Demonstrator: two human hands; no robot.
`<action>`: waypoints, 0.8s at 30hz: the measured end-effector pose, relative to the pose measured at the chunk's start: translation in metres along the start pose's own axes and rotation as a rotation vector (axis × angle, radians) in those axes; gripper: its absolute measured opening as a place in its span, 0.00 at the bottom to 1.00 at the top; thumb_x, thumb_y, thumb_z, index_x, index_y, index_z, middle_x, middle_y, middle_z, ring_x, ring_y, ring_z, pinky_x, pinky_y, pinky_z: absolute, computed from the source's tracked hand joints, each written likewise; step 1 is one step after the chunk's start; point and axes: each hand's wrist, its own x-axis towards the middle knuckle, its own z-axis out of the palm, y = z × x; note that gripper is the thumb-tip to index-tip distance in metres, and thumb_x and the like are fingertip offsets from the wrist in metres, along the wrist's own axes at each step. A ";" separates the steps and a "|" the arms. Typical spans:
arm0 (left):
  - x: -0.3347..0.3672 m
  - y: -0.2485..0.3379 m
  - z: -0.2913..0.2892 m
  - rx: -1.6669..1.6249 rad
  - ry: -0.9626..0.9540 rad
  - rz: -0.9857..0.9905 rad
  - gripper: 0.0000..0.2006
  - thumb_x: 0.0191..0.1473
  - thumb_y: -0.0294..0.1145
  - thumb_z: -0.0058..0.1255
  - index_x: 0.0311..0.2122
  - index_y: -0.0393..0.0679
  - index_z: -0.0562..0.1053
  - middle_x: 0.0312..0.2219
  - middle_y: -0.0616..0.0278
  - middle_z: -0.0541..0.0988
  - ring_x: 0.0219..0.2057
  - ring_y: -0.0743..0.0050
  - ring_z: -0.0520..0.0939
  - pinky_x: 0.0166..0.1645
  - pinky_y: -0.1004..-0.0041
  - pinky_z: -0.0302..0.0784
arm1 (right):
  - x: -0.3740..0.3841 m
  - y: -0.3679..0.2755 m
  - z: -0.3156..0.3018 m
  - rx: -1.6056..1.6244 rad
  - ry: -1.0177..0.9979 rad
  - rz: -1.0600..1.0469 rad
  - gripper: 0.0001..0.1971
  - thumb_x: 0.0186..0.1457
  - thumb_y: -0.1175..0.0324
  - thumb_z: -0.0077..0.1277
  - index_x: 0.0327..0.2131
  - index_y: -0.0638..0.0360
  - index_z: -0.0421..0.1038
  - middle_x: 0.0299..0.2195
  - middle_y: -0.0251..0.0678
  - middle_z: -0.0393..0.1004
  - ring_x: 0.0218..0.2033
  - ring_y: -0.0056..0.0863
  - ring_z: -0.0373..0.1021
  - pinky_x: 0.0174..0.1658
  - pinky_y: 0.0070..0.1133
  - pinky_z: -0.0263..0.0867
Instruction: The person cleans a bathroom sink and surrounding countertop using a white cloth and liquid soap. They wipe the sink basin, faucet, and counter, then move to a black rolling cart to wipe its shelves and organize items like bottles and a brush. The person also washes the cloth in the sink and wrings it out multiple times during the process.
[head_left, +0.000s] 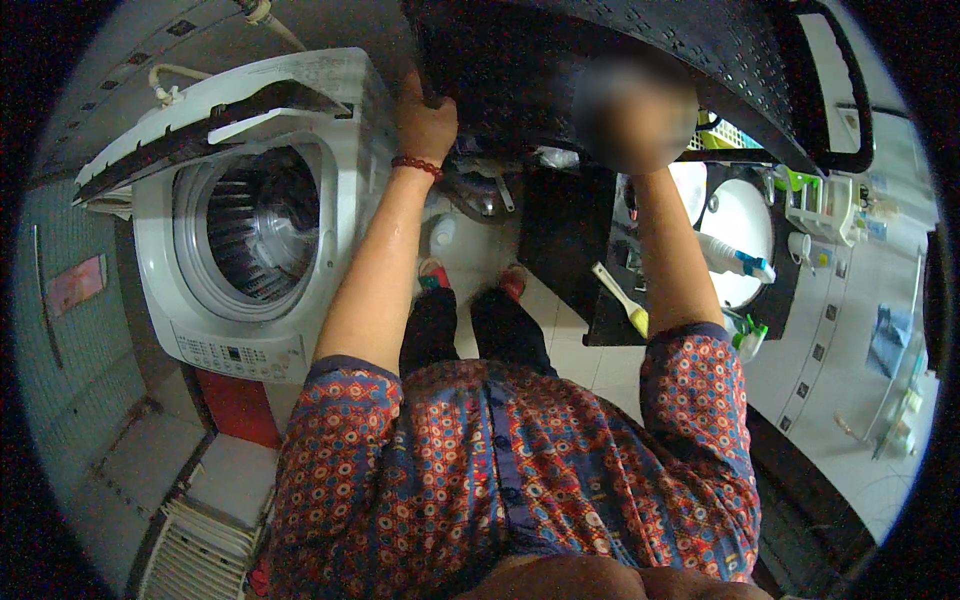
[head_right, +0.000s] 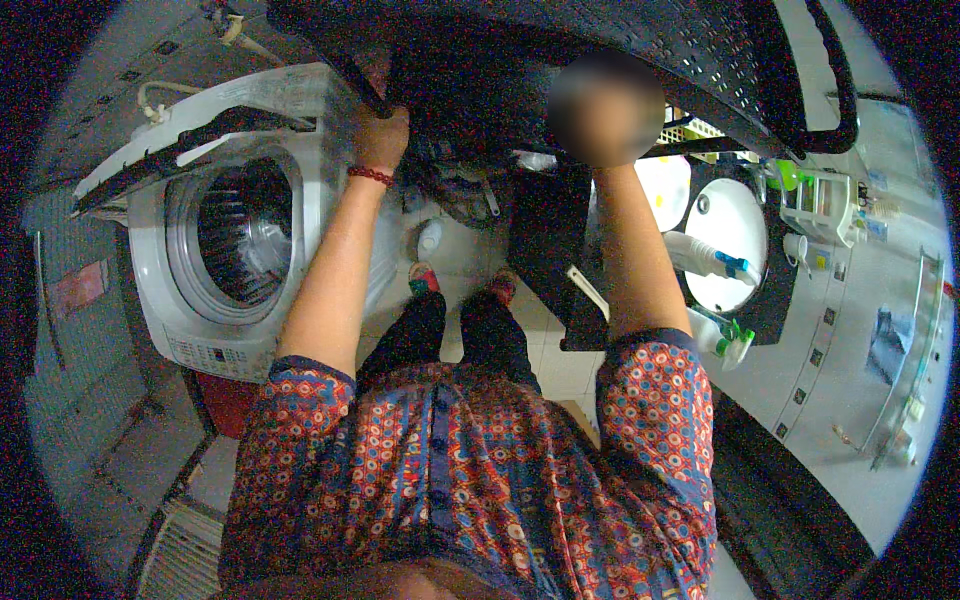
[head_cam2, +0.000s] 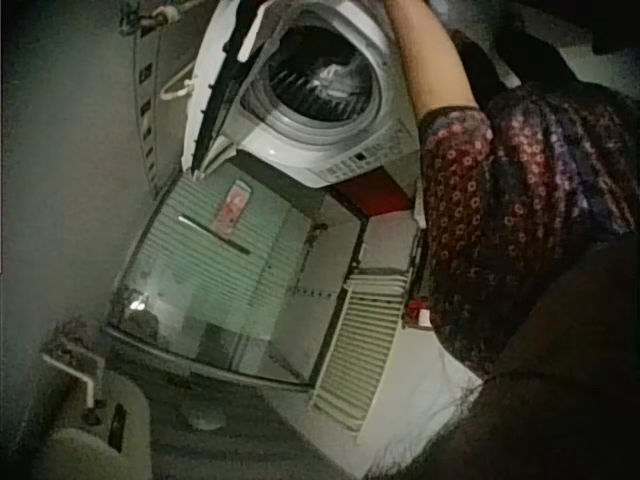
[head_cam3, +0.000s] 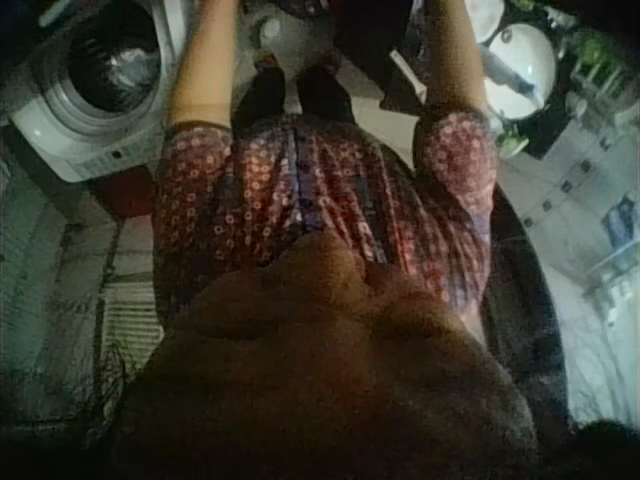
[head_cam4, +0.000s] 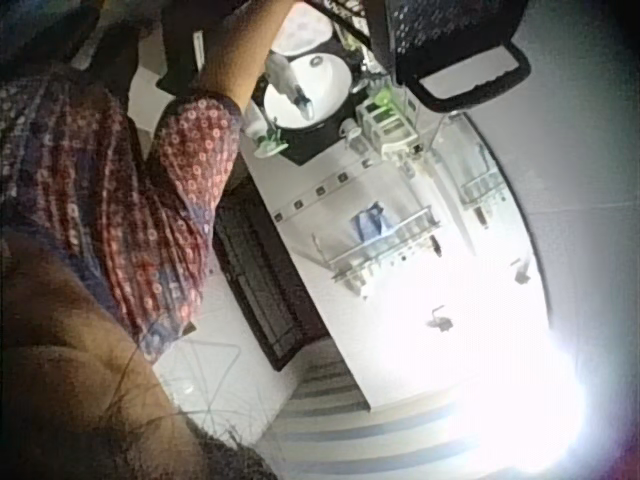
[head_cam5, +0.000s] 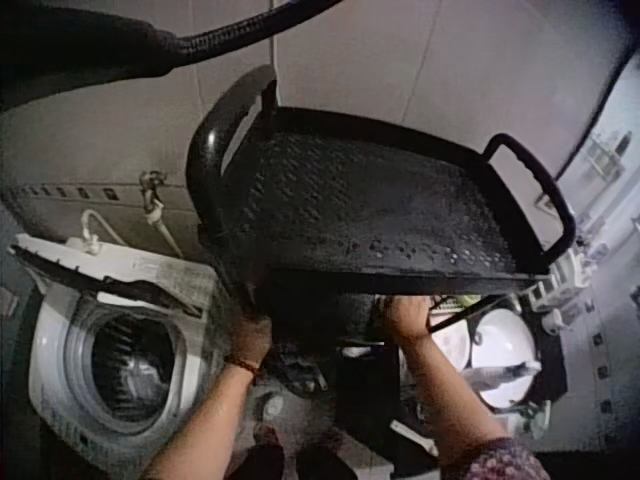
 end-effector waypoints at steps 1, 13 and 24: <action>-0.004 0.008 0.000 0.010 -0.007 -0.050 0.25 0.41 0.22 0.46 0.49 0.34 0.64 0.35 0.42 0.76 0.38 0.45 0.78 0.44 0.62 0.72 | 0.005 0.004 0.015 -0.050 0.060 0.046 0.25 0.54 0.58 0.42 0.55 0.53 0.61 0.54 0.37 0.62 0.55 0.38 0.57 0.57 0.38 0.50; 0.002 -0.009 -0.003 -0.118 -0.074 0.103 0.24 0.42 0.20 0.44 0.50 0.32 0.64 0.39 0.41 0.75 0.42 0.46 0.76 0.47 0.64 0.71 | 0.094 -0.146 0.099 0.088 0.175 0.143 0.32 0.55 0.46 0.38 0.60 0.49 0.53 0.60 0.37 0.54 0.61 0.40 0.51 0.60 0.38 0.48; -0.001 -0.013 -0.001 -0.140 -0.039 0.026 0.25 0.44 0.17 0.40 0.52 0.34 0.63 0.46 0.43 0.72 0.51 0.49 0.71 0.55 0.64 0.64 | 0.068 -0.139 0.071 0.042 0.294 -0.544 0.26 0.55 0.53 0.39 0.55 0.53 0.60 0.57 0.44 0.59 0.58 0.45 0.55 0.59 0.41 0.48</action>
